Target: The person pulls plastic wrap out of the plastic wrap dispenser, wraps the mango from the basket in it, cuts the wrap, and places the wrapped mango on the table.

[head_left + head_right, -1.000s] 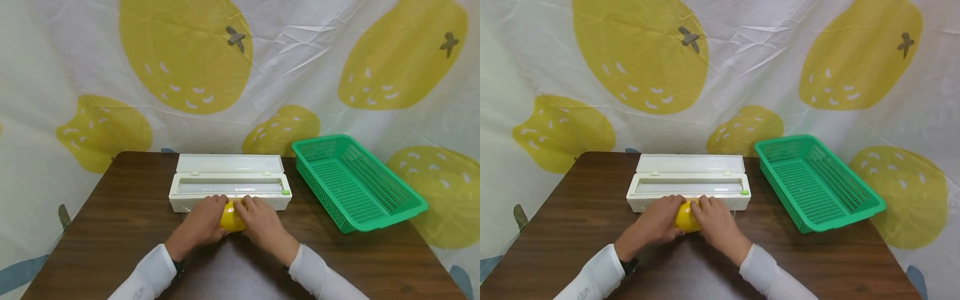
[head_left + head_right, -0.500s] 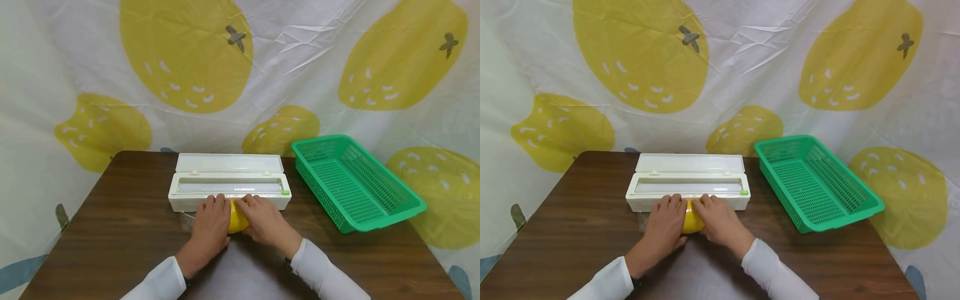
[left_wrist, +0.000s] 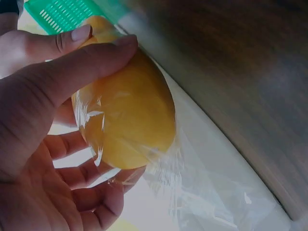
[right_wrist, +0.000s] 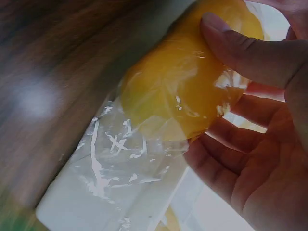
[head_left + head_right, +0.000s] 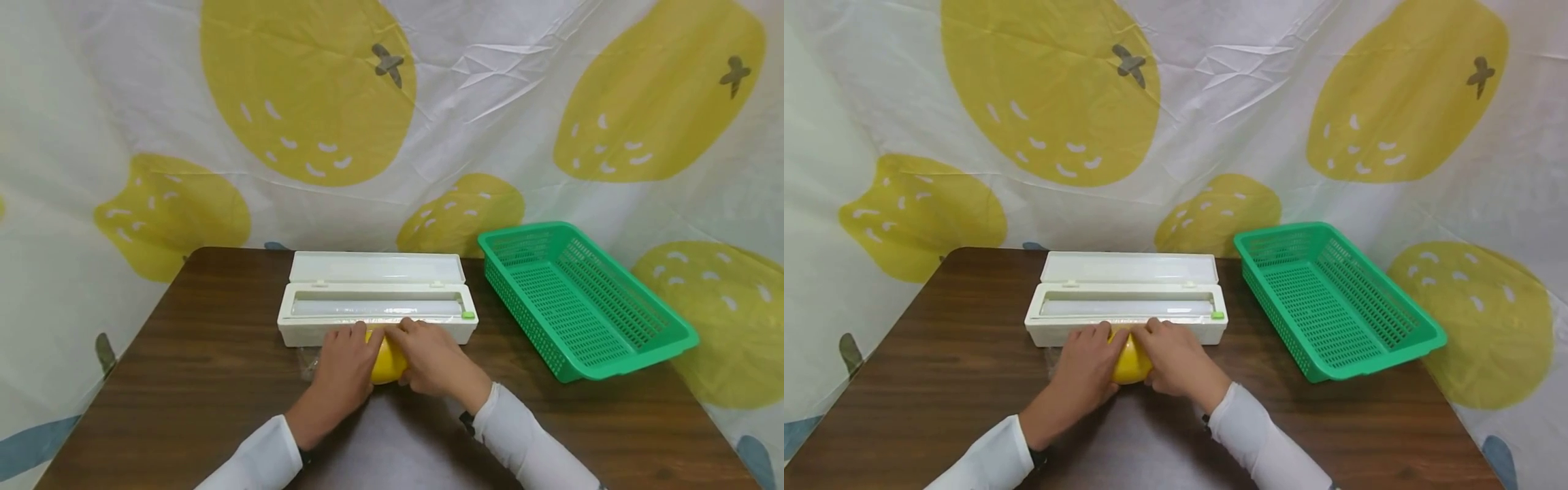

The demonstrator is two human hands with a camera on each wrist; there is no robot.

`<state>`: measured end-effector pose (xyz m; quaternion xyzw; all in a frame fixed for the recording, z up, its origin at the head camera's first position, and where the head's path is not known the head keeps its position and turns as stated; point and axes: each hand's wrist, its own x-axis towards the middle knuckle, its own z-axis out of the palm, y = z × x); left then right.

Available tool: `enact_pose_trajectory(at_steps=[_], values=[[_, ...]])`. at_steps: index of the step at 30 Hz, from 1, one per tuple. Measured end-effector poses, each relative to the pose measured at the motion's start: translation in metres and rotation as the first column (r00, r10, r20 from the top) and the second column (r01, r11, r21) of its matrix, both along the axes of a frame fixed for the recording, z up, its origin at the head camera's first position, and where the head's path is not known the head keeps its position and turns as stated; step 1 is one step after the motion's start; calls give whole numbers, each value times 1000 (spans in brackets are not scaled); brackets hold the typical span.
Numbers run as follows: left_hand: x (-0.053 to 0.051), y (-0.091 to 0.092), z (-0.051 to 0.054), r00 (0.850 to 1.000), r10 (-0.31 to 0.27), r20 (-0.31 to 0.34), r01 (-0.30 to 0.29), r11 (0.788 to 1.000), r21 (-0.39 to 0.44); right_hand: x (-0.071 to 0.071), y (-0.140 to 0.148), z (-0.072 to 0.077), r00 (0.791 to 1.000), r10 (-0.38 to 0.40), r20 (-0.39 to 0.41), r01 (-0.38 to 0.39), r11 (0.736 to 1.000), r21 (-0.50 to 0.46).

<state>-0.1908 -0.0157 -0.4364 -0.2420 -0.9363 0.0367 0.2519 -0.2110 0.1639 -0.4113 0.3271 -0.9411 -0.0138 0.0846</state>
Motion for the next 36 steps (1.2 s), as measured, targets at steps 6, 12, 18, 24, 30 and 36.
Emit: enact_pose_trajectory(at_steps=[6,12,18,24,30,36], values=[[-3,-4,5,995,-45,88,42,998,40,-1,-2,2,999,0,52,0,1000,-1],[-8,-11,7,988,-109,112,97,990,106,-1,2,-4,998,23,57,-18,995,-97],[-12,-16,10,979,-150,138,133,983,125,14,2,-9,1000,-4,-13,2,989,-147],[-19,-20,20,939,-196,281,143,969,199,28,-4,-8,976,-31,-217,11,996,-94],[-23,-23,28,894,-249,373,154,952,266,28,-9,-10,954,-20,-301,10,999,-35],[-27,-25,24,881,-272,389,159,941,297,23,-9,-16,928,0,-373,-14,999,-34]])
